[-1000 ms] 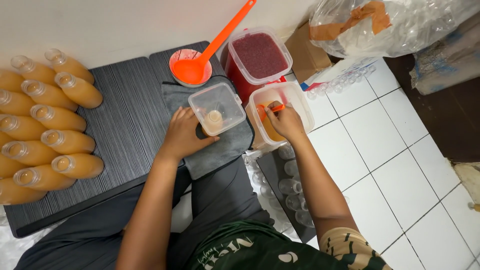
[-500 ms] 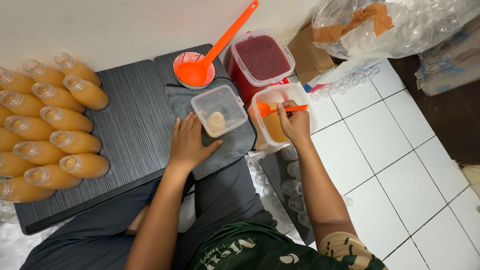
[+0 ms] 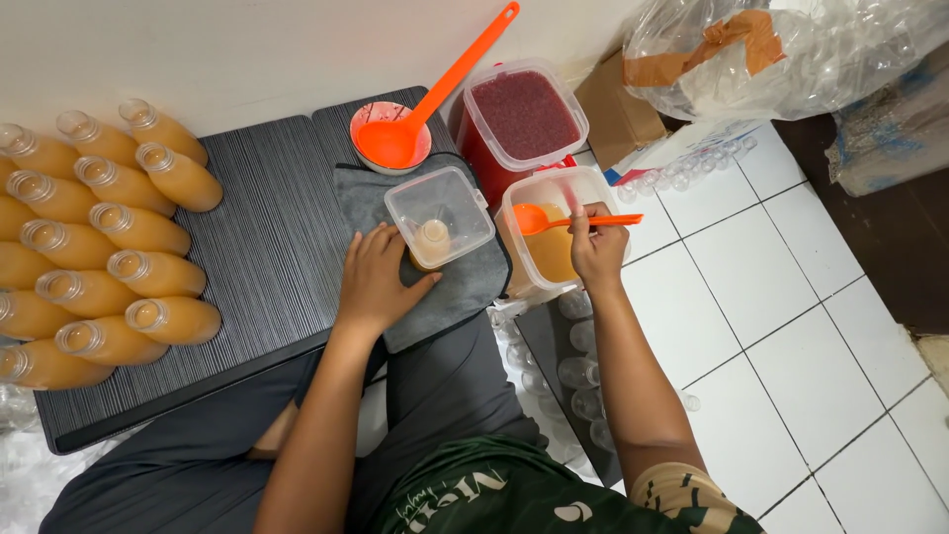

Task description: The person scoops orange liquid from a container using an orange ladle and pours it into small plastic bottles placed on a tray. After filling one bottle, they place it among other filled bottles and repeat the process with another empty bottle.

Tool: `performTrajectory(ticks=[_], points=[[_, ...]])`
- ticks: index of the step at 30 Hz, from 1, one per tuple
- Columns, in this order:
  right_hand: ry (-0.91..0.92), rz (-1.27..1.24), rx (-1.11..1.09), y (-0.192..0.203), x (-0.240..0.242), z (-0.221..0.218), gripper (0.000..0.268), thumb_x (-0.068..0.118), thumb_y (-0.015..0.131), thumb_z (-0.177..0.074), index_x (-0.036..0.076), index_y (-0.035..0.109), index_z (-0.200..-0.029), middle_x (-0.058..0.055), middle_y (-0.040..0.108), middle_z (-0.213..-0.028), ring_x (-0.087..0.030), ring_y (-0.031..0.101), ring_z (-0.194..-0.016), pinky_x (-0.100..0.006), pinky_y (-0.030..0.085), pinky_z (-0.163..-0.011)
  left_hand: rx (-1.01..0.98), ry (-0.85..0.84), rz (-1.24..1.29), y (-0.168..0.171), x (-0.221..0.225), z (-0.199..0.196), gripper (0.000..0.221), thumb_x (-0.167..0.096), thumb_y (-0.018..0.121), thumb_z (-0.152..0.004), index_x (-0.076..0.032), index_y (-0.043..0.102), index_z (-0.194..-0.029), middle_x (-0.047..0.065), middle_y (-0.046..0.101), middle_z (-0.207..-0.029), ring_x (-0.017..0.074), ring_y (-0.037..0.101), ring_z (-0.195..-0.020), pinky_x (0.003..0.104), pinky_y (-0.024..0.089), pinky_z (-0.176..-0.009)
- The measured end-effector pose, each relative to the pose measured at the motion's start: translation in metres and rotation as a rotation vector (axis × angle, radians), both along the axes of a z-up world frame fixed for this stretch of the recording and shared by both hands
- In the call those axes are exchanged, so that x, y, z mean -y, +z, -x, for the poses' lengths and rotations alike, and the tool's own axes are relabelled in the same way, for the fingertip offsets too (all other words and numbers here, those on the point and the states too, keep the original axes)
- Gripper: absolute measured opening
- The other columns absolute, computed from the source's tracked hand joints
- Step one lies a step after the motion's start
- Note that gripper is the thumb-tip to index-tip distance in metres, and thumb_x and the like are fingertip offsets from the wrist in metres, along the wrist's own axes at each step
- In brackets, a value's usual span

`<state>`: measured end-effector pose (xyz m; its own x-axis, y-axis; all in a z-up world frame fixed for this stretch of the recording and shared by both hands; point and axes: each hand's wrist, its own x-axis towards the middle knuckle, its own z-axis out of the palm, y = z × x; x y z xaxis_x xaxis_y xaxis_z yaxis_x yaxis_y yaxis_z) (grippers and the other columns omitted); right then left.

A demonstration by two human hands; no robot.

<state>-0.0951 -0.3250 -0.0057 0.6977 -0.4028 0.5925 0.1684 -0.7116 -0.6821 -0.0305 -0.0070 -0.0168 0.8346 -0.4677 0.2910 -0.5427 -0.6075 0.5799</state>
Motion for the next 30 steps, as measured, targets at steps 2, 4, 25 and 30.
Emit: performTrajectory(ticks=[2,4,25,30], points=[[-0.023,-0.001,0.006,-0.01,0.008,-0.002,0.028,0.023,0.058,-0.102,0.009,0.065,-0.079,-0.008,0.063,-0.06,-0.022,0.057,-0.054,-0.031,0.047,-0.059,0.005,0.011,-0.011,0.001,0.002,0.0,0.071,-0.046,0.082,-0.068,-0.005,0.063,-0.122,0.012,0.058,-0.124,0.0352,0.048,-0.131,0.06,0.024,-0.113],[-0.042,0.0,0.014,-0.015,0.012,-0.004,0.027,0.025,0.059,-0.101,0.014,0.066,-0.077,-0.002,0.063,-0.057,-0.019,0.055,-0.052,-0.027,0.047,-0.059,0.012,0.025,-0.02,0.003,0.003,0.001,0.07,-0.048,0.082,-0.068,-0.005,0.064,-0.12,0.012,0.058,-0.123,0.0358,0.049,-0.129,0.061,0.024,-0.112],[0.014,-0.091,0.253,0.028,0.006,0.01,0.026,0.023,0.057,-0.102,0.007,0.061,-0.082,-0.01,0.061,-0.063,-0.02,0.06,-0.06,-0.029,0.05,-0.065,-0.043,0.002,-0.028,0.013,-0.001,0.005,0.07,-0.05,0.081,-0.066,-0.008,0.064,-0.12,0.012,0.058,-0.126,0.0343,0.045,-0.134,0.064,0.016,-0.114],[0.151,-0.077,0.4,0.065,-0.012,0.014,0.028,0.02,0.054,-0.102,0.002,0.059,-0.081,-0.013,0.06,-0.062,-0.021,0.059,-0.057,-0.029,0.05,-0.064,-0.063,-0.012,-0.017,0.018,-0.003,0.005,0.068,-0.048,0.082,-0.068,-0.008,0.065,-0.12,0.012,0.058,-0.126,0.035,0.045,-0.133,0.062,0.015,-0.115]])
